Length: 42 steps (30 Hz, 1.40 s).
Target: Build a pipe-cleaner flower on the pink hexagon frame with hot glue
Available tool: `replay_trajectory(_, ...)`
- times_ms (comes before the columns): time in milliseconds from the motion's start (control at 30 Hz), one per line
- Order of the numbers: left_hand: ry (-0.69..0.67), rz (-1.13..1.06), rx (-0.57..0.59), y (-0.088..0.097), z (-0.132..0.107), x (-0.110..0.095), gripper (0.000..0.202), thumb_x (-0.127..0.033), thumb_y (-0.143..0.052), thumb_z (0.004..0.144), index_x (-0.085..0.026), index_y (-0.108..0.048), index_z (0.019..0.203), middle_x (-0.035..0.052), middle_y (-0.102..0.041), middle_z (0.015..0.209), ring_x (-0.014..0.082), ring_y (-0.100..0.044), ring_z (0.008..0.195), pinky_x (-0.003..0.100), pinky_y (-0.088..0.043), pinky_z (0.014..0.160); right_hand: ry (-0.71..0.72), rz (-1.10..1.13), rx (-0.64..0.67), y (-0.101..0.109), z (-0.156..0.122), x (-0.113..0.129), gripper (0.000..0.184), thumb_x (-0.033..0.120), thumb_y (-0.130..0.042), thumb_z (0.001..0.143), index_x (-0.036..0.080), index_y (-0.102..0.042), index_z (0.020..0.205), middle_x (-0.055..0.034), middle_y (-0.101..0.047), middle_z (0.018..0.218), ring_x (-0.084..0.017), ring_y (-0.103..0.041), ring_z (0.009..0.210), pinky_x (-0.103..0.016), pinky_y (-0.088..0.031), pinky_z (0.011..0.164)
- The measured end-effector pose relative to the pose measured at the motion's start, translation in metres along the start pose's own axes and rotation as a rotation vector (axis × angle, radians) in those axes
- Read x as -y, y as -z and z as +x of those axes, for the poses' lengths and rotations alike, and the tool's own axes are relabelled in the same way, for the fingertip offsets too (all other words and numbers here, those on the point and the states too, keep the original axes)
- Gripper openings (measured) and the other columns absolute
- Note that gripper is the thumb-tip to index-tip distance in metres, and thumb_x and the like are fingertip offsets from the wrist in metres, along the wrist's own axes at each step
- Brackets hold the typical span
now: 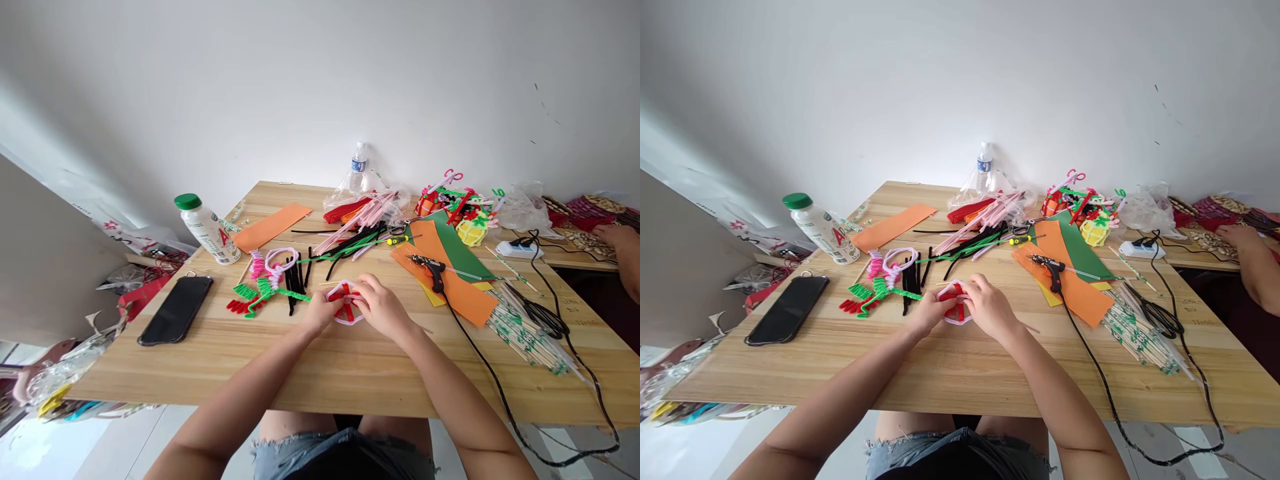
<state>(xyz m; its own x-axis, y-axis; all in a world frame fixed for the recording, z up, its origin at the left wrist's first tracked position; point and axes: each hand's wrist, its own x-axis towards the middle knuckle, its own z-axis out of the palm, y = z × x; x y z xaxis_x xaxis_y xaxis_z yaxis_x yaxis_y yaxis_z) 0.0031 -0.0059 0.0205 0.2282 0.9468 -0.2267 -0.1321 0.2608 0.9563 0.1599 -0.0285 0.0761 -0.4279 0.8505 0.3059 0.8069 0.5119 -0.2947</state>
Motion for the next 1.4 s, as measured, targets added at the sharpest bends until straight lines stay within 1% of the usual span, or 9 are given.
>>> replay_trajectory(133, 0.055, -0.093, -0.025, -0.002, -0.004, -0.003, 0.024, -0.025, -0.067, 0.057, -0.010, -0.066, 0.076, 0.0032, -0.065, 0.059, 0.0145, -0.058, 0.052, 0.025, -0.045, 0.055, -0.101, -0.004, -0.118, 0.009, -0.007, 0.003, 0.013, 0.014, -0.054, 0.086, 0.015, -0.058, 0.098, -0.0091, -0.058, 0.100, -0.017, -0.060, 0.077, -0.027, -0.048, 0.066)
replay_trajectory(233, 0.069, -0.184, -0.018, -0.004, -0.005, -0.002, 0.026, -0.026, -0.071, 0.055, -0.010, -0.066, 0.076, 0.0037, -0.066, 0.062, 0.0133, -0.058, 0.053, 0.023, -0.043, 0.054, -0.140, -0.060, -0.136, 0.006, -0.010, 0.005, 0.009, 0.012, -0.052, 0.087, 0.016, -0.060, 0.088, -0.0059, -0.059, 0.087, -0.016, -0.058, 0.071, -0.025, -0.045, 0.064)
replay_trajectory(500, 0.124, -0.350, 0.007, -0.008, -0.012, -0.004, 0.044, -0.023, -0.077, 0.053, -0.012, -0.064, 0.093, 0.0054, -0.069, 0.082, 0.0169, -0.063, 0.071, 0.027, -0.048, 0.067, -0.013, -0.357, -0.231, -0.011, -0.011, 0.009, 0.024, 0.003, -0.049, 0.085, 0.016, -0.063, 0.071, -0.0069, -0.058, 0.078, -0.020, -0.051, 0.080, -0.026, -0.042, 0.065)
replay_trajectory(633, 0.109, -0.444, 0.064, -0.011, -0.018, -0.010, 0.047, -0.020, -0.075, 0.055, -0.013, -0.063, 0.100, 0.0053, -0.069, 0.088, 0.0164, -0.063, 0.077, 0.027, -0.048, 0.073, 0.044, -0.394, -0.243, -0.014, -0.013, 0.012, 0.024, 0.002, -0.048, 0.085, 0.015, -0.064, 0.072, -0.0081, -0.058, 0.079, -0.021, -0.049, 0.080, -0.028, -0.043, 0.066)
replay_trajectory(733, 0.124, -0.482, 0.082, -0.010, -0.019, -0.012, 0.044, -0.017, -0.074, 0.053, -0.013, -0.064, 0.095, 0.0047, -0.068, 0.086, 0.0152, -0.062, 0.076, 0.025, -0.048, 0.073, 0.068, -0.374, -0.235, -0.013, -0.014, 0.015, 0.027, 0.003, -0.046, 0.087, 0.015, -0.063, 0.071, -0.0086, -0.058, 0.080, -0.021, -0.048, 0.081, -0.030, -0.045, 0.068)
replay_trajectory(933, 0.154, -0.308, 0.086, -0.003, -0.015, -0.012, 0.035, -0.019, -0.073, 0.052, -0.011, -0.063, 0.085, 0.0013, -0.063, 0.069, 0.0131, -0.057, 0.059, 0.024, -0.044, 0.057, 0.139, -0.325, -0.239, -0.013, -0.015, 0.017, 0.030, 0.005, -0.042, 0.090, 0.015, -0.064, 0.073, -0.0080, -0.058, 0.080, -0.021, -0.046, 0.081, -0.030, -0.044, 0.067)
replay_trajectory(1100, 0.053, -0.192, 0.004, -0.006, -0.015, -0.009, 0.038, -0.021, -0.075, 0.052, -0.013, -0.061, 0.087, -0.0011, -0.062, 0.067, 0.0108, -0.054, 0.056, 0.021, -0.043, 0.054, 0.179, -0.242, -0.194, -0.013, -0.014, 0.017, 0.029, 0.009, -0.042, 0.093, 0.015, -0.065, 0.076, -0.0074, -0.059, 0.080, -0.019, -0.047, 0.082, -0.028, -0.044, 0.070)
replay_trajectory(1267, -0.079, -0.049, -0.092, -0.009, -0.015, -0.004, 0.028, -0.028, -0.072, 0.061, -0.013, -0.066, 0.084, 0.0022, -0.067, 0.072, 0.0136, -0.059, 0.063, 0.021, -0.046, 0.057, 0.126, -0.220, -0.169, -0.010, -0.013, 0.023, 0.030, 0.009, -0.038, 0.094, 0.015, -0.065, 0.083, -0.0095, -0.059, 0.088, -0.021, -0.049, 0.087, -0.031, -0.045, 0.075)
replay_trajectory(1400, -0.069, -0.028, -0.160, -0.007, -0.012, -0.004, 0.020, -0.029, -0.069, 0.064, -0.013, -0.066, 0.076, 0.0016, -0.066, 0.065, 0.0135, -0.058, 0.056, 0.022, -0.045, 0.051, 0.038, -0.331, -0.178, -0.009, -0.017, 0.026, 0.028, 0.008, -0.040, 0.093, 0.014, -0.065, 0.082, -0.0106, -0.058, 0.088, -0.022, -0.050, 0.084, -0.032, -0.044, 0.070)
